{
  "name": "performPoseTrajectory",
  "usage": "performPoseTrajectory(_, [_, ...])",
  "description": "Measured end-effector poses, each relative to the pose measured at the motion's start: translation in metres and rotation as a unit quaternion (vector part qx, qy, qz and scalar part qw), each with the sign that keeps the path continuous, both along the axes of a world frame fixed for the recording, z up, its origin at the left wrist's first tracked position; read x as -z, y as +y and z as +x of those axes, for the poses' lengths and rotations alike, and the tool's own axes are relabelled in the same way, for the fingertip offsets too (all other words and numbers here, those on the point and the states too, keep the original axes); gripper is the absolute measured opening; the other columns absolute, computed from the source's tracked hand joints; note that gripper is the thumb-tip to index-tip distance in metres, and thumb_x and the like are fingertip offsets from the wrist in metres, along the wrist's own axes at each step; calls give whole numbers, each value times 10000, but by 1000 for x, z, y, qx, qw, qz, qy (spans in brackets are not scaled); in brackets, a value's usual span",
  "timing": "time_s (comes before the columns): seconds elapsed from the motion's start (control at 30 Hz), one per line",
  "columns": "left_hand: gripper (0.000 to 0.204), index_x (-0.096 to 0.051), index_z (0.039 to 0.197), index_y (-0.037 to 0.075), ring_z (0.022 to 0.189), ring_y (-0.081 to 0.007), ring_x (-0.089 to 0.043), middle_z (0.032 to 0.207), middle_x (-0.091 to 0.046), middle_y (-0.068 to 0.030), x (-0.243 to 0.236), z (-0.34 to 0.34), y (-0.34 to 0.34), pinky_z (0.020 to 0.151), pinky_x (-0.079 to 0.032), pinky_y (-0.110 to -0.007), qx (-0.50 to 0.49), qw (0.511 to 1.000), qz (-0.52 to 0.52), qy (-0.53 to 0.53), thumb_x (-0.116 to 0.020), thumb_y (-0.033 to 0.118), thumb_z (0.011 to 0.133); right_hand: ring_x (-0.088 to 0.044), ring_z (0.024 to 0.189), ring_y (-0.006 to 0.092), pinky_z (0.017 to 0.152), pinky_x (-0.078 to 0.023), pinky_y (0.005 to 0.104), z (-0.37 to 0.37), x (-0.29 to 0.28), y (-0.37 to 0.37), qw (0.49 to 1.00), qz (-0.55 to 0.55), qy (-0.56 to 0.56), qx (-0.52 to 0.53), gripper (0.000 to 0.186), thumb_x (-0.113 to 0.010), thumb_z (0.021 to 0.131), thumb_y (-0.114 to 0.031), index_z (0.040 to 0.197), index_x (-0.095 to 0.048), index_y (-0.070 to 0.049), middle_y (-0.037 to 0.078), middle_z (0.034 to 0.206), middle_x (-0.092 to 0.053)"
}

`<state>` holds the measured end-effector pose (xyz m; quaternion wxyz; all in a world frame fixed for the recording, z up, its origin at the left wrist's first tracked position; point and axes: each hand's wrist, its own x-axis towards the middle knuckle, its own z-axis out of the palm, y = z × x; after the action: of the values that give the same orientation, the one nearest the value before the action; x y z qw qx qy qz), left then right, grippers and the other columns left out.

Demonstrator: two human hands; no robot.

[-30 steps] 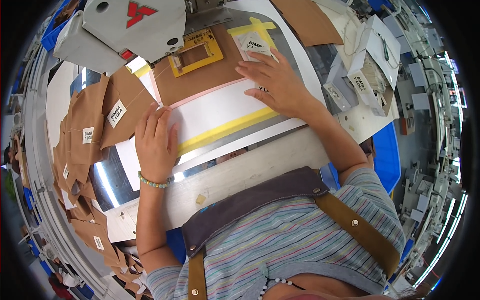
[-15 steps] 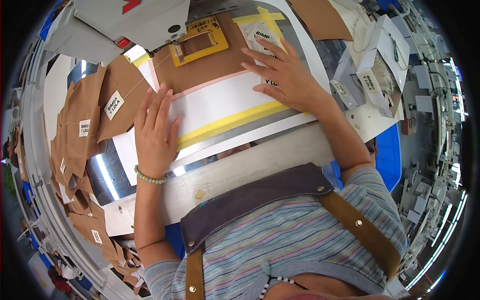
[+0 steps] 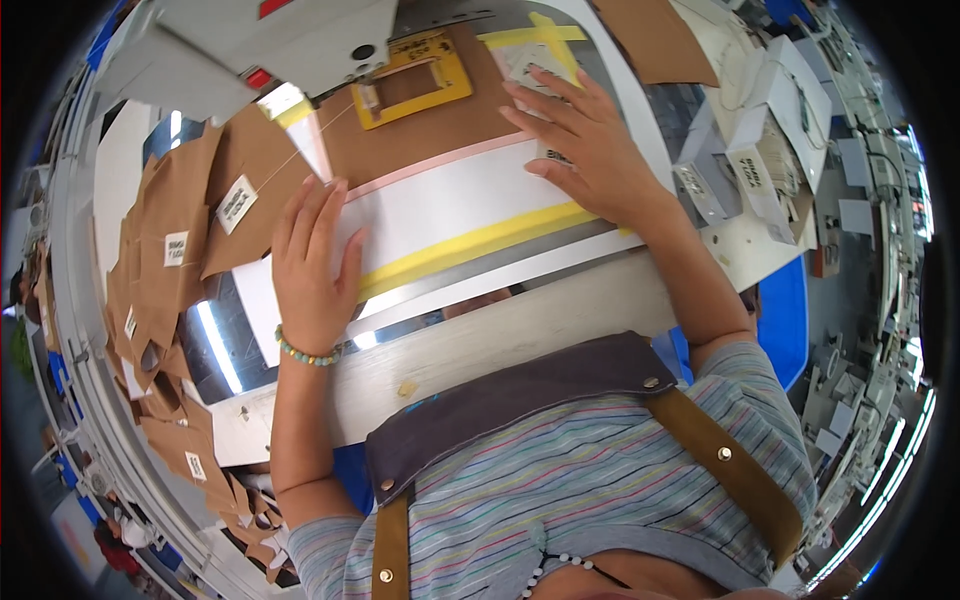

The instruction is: Sewing brand labels onto leather patches using an industrial sewing machine.

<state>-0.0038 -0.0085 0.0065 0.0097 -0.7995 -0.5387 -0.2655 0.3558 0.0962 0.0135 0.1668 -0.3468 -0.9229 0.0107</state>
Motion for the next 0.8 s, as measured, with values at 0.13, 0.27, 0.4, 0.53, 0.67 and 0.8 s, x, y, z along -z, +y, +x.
performPoseTrajectory(0.13, [540, -621, 1484, 36, 1463, -403, -548, 1487, -676, -133, 0, 3, 4, 1203, -443, -504, -19, 999, 14, -36, -739, 72, 959, -344, 1611, 277, 1339, -178, 584, 4, 1, -3, 999, -22, -26, -6, 492, -634, 1080, -425, 1463, -686, -120, 26, 1664, -526])
performPoseTrajectory(0.27, [597, -573, 1541, 50, 1494, -400, -521, 1527, -659, -119, 6, -1, 1, 1225, -422, -503, -4, 1000, -18, 5, -746, 106, 973, -348, 1608, 279, 1338, -177, 585, 3, -1, -1, 999, -27, -26, -8, 490, -622, 1087, -422, 1465, -684, -117, 28, 1670, -520])
performPoseTrajectory(0.4, [597, -575, 1548, 53, 1493, -398, -524, 1517, -666, -122, 7, 0, 1, 1214, -433, -496, -10, 999, -34, 34, -745, 107, 978, -347, 1611, 310, 1337, -178, 598, 4, -1, 0, 999, -35, -29, -17, 496, -597, 1093, -419, 1467, -683, -104, 44, 1676, -516])
performPoseTrajectory(0.53, [571, -609, 1518, 45, 1449, -401, -563, 1476, -689, -132, 4, 2, 1, 1182, -469, -492, -19, 999, -21, 28, -748, 79, 965, -337, 1619, 328, 1339, -174, 607, 3, -2, -1, 998, -52, -28, -13, 503, -588, 1092, -420, 1471, -683, -103, 46, 1681, -514])
performPoseTrajectory(0.67, [571, -610, 1520, 50, 1433, -404, -575, 1446, -708, -136, 1, 4, 1, 1183, -471, -496, -26, 998, -29, 39, -751, 76, 967, -331, 1621, 310, 1345, -156, 601, 2, 1, -2, 999, -41, -15, -11, 505, -600, 1088, -425, 1480, -680, -117, 36, 1675, -521])
performPoseTrajectory(0.8, [518, -631, 1490, 43, 1433, -400, -579, 1468, -701, -131, 2, 3, 2, 1188, -470, -482, -20, 999, -34, 26, -734, 79, 984, -368, 1596, 297, 1336, -164, 606, 7, 0, 1, 1000, -12, -17, -4, 492, -588, 1098, -483, 1426, -718, -140, 55, 1606, -585])
